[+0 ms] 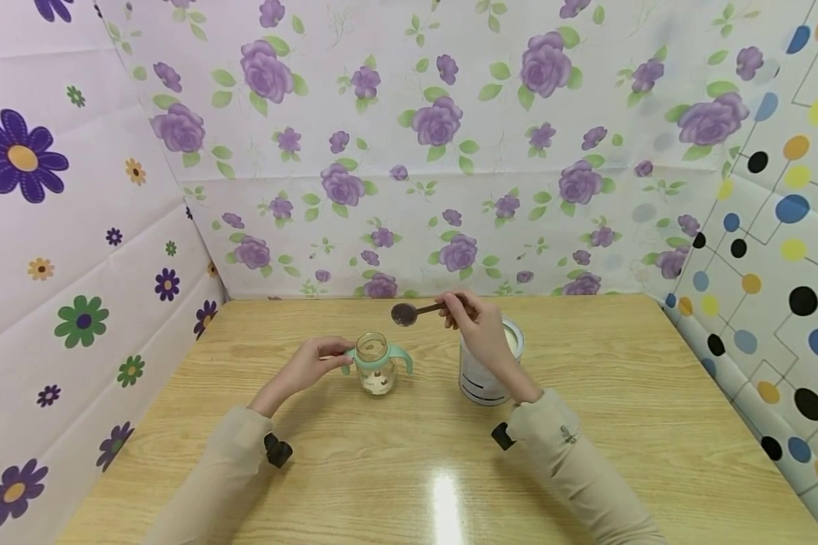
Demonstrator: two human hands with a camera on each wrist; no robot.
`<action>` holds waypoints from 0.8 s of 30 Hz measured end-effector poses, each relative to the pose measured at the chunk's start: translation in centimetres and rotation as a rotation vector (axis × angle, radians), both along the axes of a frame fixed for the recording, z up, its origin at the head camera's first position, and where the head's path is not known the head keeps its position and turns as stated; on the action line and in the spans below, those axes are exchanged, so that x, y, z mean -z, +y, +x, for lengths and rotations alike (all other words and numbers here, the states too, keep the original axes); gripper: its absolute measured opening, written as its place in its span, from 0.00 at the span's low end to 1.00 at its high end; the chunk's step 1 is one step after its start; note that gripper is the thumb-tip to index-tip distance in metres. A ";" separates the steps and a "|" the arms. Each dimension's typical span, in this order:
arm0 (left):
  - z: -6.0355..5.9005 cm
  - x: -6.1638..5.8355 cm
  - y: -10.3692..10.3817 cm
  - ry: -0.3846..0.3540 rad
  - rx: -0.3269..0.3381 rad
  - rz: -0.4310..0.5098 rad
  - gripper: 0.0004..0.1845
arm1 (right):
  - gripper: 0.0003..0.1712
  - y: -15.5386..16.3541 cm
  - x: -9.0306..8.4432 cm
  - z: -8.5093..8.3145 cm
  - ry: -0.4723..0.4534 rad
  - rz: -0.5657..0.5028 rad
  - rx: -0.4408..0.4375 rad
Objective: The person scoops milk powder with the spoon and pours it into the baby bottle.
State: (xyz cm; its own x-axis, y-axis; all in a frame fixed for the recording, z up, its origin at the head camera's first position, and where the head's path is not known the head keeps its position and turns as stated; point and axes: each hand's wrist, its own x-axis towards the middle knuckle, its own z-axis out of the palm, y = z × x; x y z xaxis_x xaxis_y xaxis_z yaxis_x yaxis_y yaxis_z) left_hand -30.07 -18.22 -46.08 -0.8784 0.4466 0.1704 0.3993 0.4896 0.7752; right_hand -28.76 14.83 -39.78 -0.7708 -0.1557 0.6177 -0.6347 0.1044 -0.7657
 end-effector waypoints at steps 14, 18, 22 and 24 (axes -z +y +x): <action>2.6 -3.6 0.9 -0.014 0.017 -0.030 0.17 | 0.14 1.7 -0.7 0.0 -0.009 -0.063 0.037; 2.6 -3.6 0.9 -0.013 0.018 -0.026 0.17 | 0.14 1.9 -1.8 0.8 -0.007 -0.090 0.051; 2.6 -3.6 0.9 -0.008 0.022 -0.022 0.17 | 0.14 2.1 -2.3 1.1 0.015 -0.123 0.050; 2.6 -3.6 1.0 -0.004 0.026 -0.022 0.17 | 0.14 2.2 -2.3 1.1 0.029 -0.136 0.048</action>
